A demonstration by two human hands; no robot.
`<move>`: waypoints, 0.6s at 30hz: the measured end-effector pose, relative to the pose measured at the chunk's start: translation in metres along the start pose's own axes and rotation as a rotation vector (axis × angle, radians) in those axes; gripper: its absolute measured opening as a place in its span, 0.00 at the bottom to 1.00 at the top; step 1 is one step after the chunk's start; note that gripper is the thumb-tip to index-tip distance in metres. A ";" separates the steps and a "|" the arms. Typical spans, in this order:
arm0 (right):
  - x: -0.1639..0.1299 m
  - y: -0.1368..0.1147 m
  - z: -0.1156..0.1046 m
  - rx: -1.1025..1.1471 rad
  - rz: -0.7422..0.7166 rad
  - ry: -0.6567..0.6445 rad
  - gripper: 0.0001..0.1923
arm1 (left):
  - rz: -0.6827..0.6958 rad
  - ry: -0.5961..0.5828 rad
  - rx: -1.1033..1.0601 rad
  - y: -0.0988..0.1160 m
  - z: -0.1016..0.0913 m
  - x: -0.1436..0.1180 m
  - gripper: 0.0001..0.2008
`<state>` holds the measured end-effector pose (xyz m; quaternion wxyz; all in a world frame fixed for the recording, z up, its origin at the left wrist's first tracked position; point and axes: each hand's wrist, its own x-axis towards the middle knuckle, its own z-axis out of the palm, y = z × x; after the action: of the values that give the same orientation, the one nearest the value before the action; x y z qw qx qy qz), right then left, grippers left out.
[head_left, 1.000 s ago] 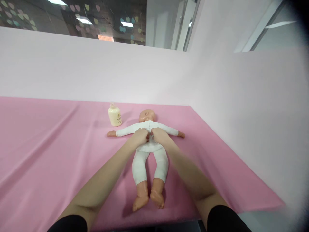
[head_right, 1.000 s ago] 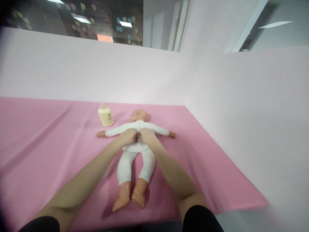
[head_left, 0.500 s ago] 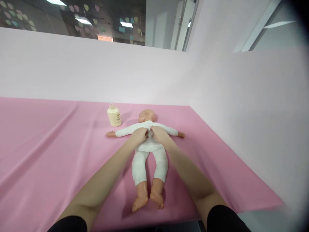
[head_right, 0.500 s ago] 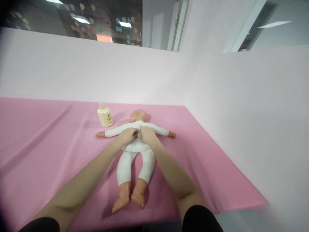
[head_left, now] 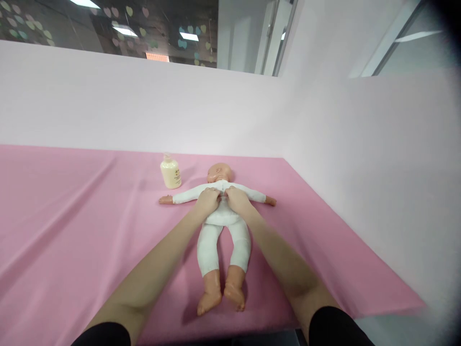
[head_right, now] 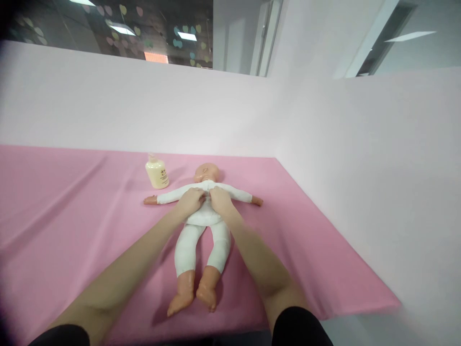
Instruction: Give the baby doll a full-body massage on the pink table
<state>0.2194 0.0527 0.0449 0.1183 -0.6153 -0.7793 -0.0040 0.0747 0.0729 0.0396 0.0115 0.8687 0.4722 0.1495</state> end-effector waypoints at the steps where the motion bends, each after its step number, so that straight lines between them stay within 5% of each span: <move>1: 0.000 0.000 0.000 0.009 0.001 0.005 0.12 | -0.003 0.005 -0.005 -0.001 0.001 0.000 0.10; 18: 0.004 0.004 0.014 0.049 0.015 0.127 0.12 | -0.025 0.107 -0.007 -0.008 0.014 0.004 0.12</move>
<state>0.2202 0.0599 0.0314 0.1826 -0.6166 -0.7655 -0.0230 0.0735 0.0824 0.0257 -0.0087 0.8534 0.4824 0.1974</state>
